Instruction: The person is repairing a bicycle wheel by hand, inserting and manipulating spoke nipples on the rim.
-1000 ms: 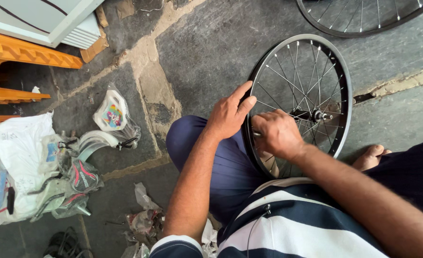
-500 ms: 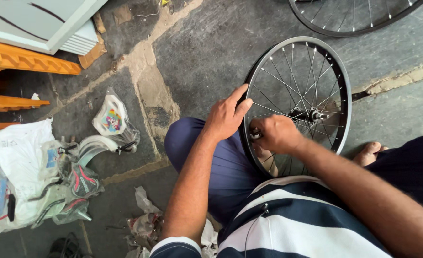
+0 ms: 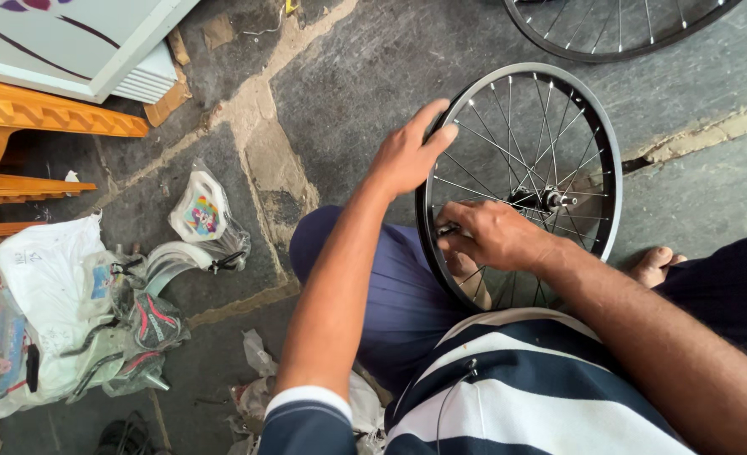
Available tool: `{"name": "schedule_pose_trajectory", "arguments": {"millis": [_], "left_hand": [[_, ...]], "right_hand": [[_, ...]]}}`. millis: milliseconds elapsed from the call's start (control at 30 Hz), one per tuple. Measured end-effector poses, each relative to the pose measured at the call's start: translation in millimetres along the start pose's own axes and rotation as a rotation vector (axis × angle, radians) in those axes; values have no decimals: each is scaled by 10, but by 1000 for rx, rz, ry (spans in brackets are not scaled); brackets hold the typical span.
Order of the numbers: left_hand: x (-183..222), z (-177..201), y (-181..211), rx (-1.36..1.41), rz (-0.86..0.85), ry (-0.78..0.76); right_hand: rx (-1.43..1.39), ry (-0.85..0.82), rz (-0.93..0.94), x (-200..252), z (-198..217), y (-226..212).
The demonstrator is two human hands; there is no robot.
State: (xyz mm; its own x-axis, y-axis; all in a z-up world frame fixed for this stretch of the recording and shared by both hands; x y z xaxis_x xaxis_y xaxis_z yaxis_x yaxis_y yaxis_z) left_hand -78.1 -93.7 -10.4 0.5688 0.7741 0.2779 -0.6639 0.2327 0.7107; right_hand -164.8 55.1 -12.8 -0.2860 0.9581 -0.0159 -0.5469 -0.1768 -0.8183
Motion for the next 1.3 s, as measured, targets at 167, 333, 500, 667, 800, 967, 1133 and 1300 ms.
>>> {"name": "schedule_pose_trajectory", "arguments": {"millis": [167,333,500,667,800,967,1133,1300], "left_hand": [[-56,-96,133,-192,-114,-5],[532,15,71,-124,-134,83],[820,-22,-25,-53,-83,108],[829,-15,-66,60,-128,119],[827,-18,-89,44,-103,121],[823,-34,-56,29,-98,106],[849,-1,-65,66,-137,115],[819,-15,-99,40,-88,115]], "right_hand": [[-136,36,-130,16,201,36],[-218,234,104,157,497,-125],[-181,121,-168,82,111,84],[-512,37,-321,6,-214,260],[-621,23,-283,55,-191,322],[-156,-32,-415,-28,-298,214],[-410,-135,-358,77,-257,253],[-829,-68,-418,61,-278,462]]}}
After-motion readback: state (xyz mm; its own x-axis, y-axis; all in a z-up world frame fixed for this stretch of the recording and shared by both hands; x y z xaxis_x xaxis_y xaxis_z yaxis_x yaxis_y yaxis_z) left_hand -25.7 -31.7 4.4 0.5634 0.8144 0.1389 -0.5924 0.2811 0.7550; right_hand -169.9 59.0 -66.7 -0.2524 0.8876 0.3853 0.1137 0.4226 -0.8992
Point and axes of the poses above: each hand's wrist, its own x-axis away from the middle knuckle, its own z-axis out of the back of the hand, y = z × x, the point moved 6 cm from there along -x, towards the middle knuckle, and after that the axes turned 6 degrees about x, right-handed, at the moved point
